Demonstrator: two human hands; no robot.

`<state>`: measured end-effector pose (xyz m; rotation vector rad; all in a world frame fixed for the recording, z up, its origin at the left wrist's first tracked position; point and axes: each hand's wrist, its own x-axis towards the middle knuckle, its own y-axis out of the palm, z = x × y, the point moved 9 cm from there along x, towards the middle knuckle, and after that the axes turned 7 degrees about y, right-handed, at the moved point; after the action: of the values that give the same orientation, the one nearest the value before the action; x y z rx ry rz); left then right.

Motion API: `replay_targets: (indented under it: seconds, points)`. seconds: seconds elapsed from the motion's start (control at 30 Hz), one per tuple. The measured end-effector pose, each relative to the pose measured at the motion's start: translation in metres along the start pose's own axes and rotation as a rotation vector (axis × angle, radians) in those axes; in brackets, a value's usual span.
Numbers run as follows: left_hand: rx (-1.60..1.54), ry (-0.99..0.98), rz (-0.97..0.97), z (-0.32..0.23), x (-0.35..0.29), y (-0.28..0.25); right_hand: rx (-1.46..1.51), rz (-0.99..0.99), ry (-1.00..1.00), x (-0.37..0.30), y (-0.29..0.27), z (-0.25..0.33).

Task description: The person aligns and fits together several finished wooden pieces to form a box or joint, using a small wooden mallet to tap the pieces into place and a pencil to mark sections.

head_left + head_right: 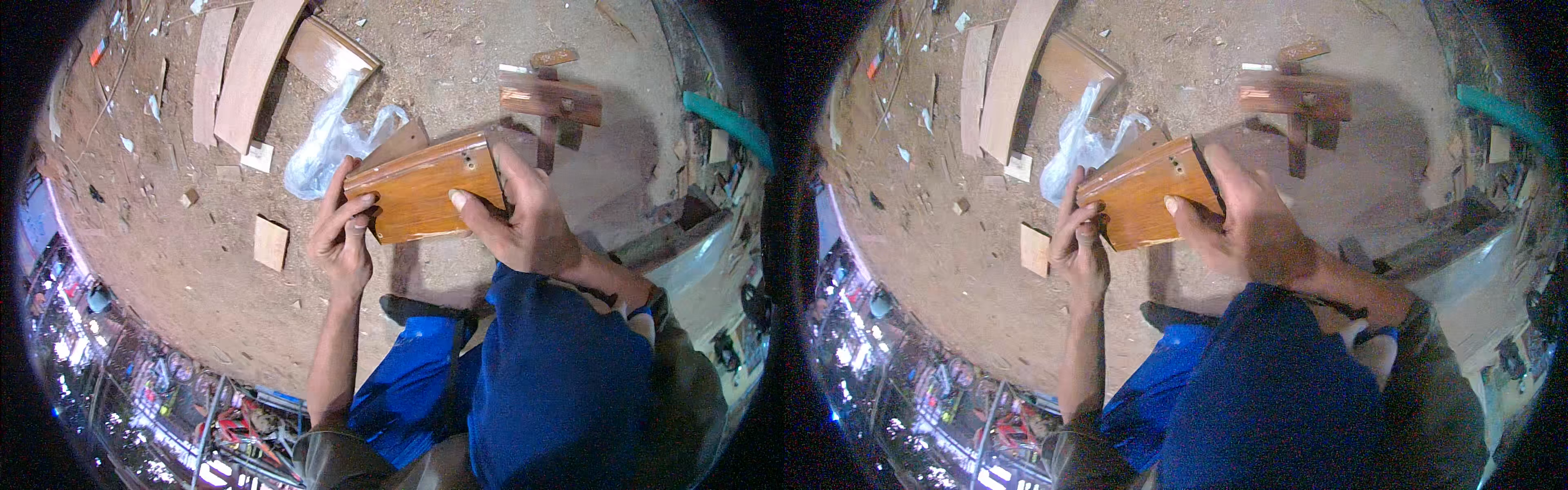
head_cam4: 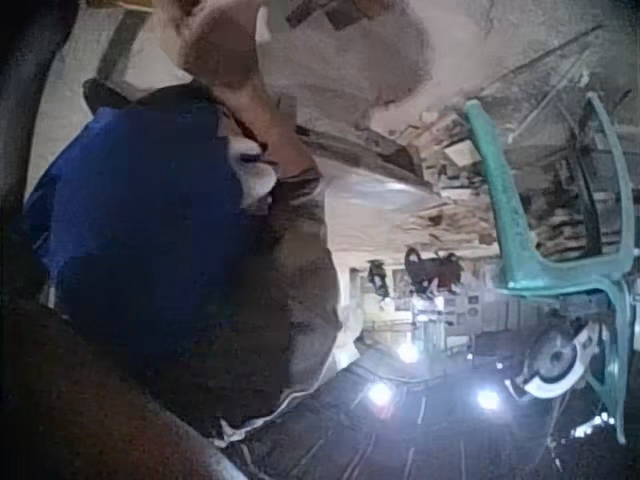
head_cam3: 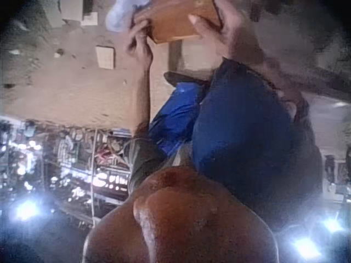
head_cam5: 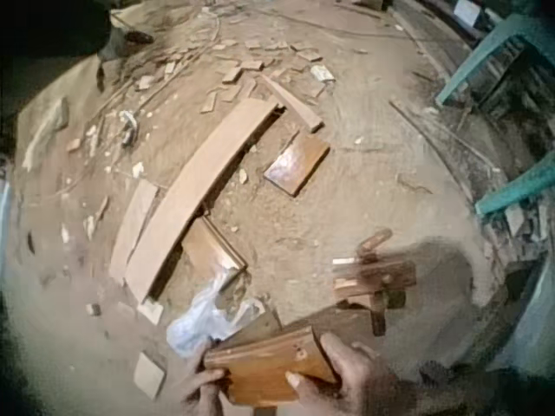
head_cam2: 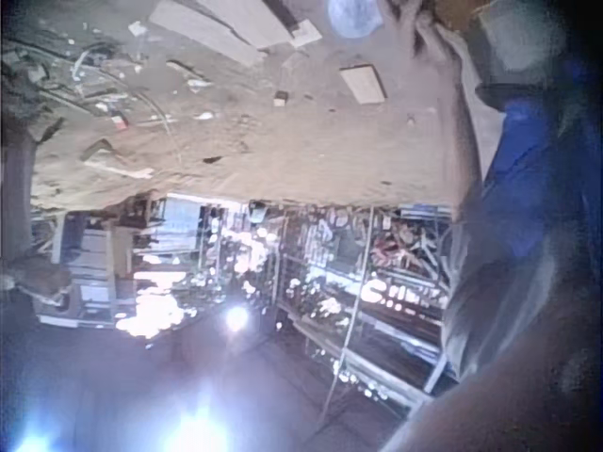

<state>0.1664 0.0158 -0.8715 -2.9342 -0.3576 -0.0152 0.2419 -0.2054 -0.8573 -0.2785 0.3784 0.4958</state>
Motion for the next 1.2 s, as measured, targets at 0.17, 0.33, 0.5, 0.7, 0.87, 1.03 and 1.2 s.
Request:
replay_targets:
  seconds: [0.17,0.33,0.5,0.7,0.87,1.03,1.2]
  points:
    - [-0.034,-0.079,-0.002,0.004,-0.001,0.002,0.056,-0.024,0.118,-0.006,0.000,0.005]
    - [-0.198,-0.143,-0.098,0.014,-0.002,0.009,0.125,-0.050,0.051,-0.008,0.006,0.005]
    - [-0.122,-0.250,-0.292,0.009,0.002,0.019,0.129,0.011,-0.087,-0.022,0.006,0.036]
    - [0.066,-0.372,-0.485,0.006,-0.006,0.025,0.161,0.200,-0.265,-0.040,0.022,0.041]
    - [0.177,-0.436,-0.513,0.007,-0.009,0.030,0.233,0.221,-0.283,-0.037,0.014,0.038]
    - [0.239,-0.465,-0.523,0.009,-0.011,0.029,0.275,0.240,-0.266,-0.035,0.012,0.033]
    - [0.278,-0.477,-0.535,0.007,-0.010,0.027,0.299,0.251,-0.265,-0.030,0.012,0.034]
